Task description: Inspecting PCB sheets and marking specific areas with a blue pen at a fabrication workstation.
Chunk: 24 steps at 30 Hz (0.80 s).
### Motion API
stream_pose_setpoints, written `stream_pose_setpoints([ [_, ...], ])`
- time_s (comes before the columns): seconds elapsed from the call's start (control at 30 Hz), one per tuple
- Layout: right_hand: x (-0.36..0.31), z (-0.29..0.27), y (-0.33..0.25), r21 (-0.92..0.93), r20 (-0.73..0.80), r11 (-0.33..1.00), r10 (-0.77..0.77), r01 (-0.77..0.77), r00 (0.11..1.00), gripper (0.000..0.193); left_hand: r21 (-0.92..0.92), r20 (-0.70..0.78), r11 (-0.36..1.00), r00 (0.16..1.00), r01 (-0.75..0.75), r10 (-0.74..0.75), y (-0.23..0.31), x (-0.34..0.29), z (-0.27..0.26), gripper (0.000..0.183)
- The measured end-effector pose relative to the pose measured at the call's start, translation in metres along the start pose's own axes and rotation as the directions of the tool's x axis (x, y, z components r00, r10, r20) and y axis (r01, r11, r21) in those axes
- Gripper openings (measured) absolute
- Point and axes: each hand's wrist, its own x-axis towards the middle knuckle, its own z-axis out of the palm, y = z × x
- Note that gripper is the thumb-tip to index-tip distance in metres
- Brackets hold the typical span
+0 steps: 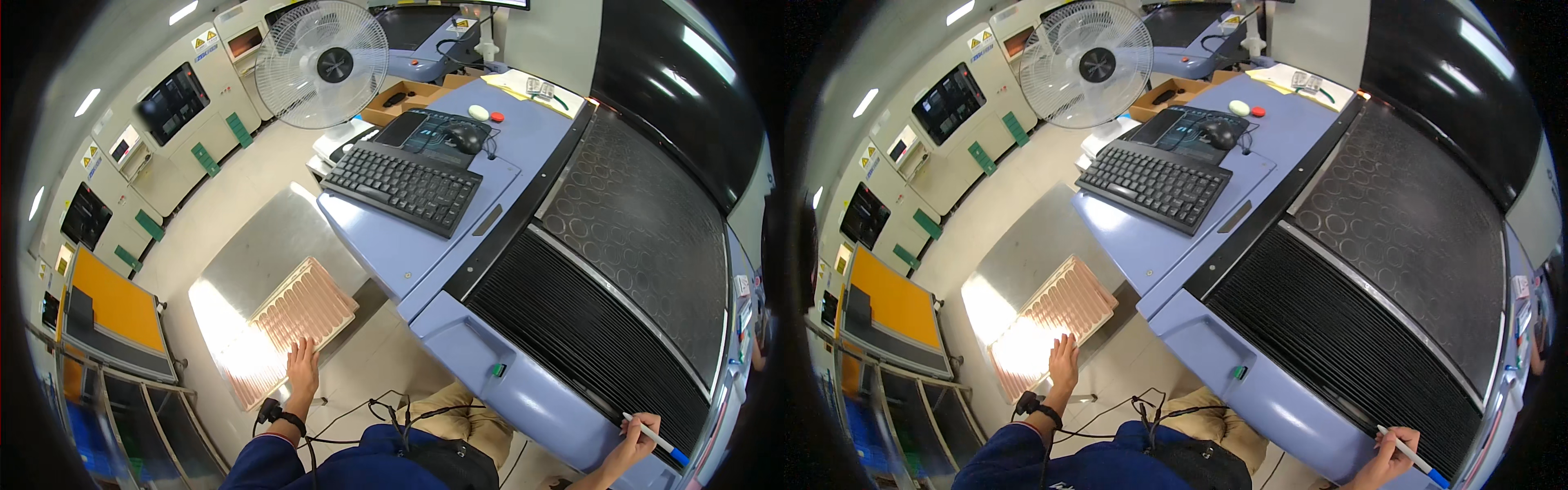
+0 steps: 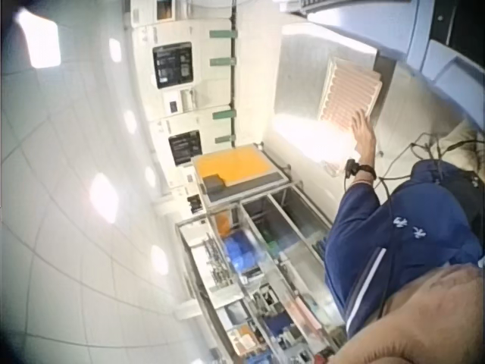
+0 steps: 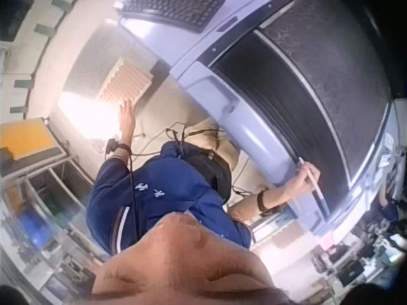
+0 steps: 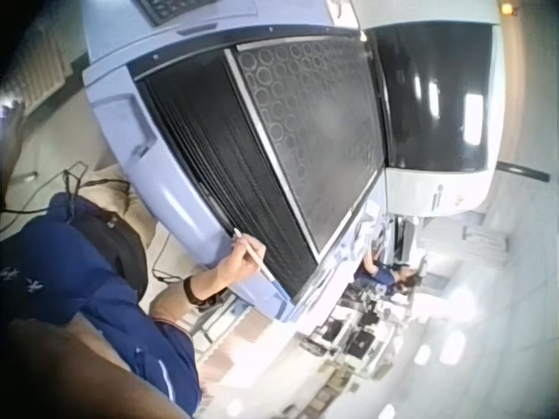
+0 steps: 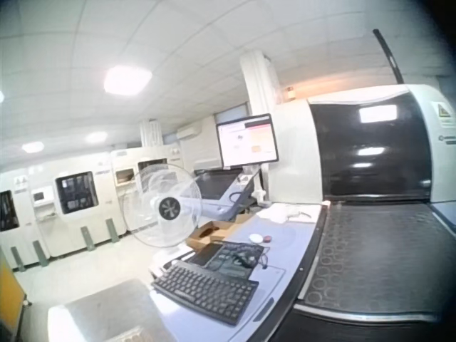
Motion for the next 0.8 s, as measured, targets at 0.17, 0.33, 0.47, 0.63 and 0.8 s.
stream_pose_setpoints([
  [0.17, 0.002, 0.0, -0.031, -0.042, 0.001, 0.998, -0.037, 0.037, 0.999, 0.011, -0.012, -0.081, 0.999, 0.996, -0.04, 0.039, 0.014, 0.011, 0.002, 0.045],
  [0.33, 0.005, 0.002, -0.033, -0.057, 0.026, 0.998, -0.028, 0.03, 0.999, 0.01, 0.021, -0.204, 0.998, 0.977, -0.058, 0.061, 0.011, 0.02, 0.008, 0.041],
  [0.47, -0.003, -0.014, -0.029, 0.128, -0.145, 0.987, -0.08, 0.099, 0.986, 0.013, 0.008, -0.182, 0.998, 0.981, -0.064, 0.064, 0.002, 0.018, 0.02, 0.04],
  [0.63, -0.042, -0.097, -0.025, 0.155, -0.531, 0.963, -0.107, 0.22, 0.841, 0.019, -0.019, -0.197, 0.999, 0.98, -0.045, 0.041, -0.002, 0.02, 0.026, 0.038],
  [0.8, -0.101, -0.278, 0.039, -0.559, -0.592, 0.819, -0.286, -0.129, 0.753, 0.032, -0.143, -0.179, 0.989, 0.984, -0.028, 0.002, -0.011, 0.028, 0.049, 0.038],
])
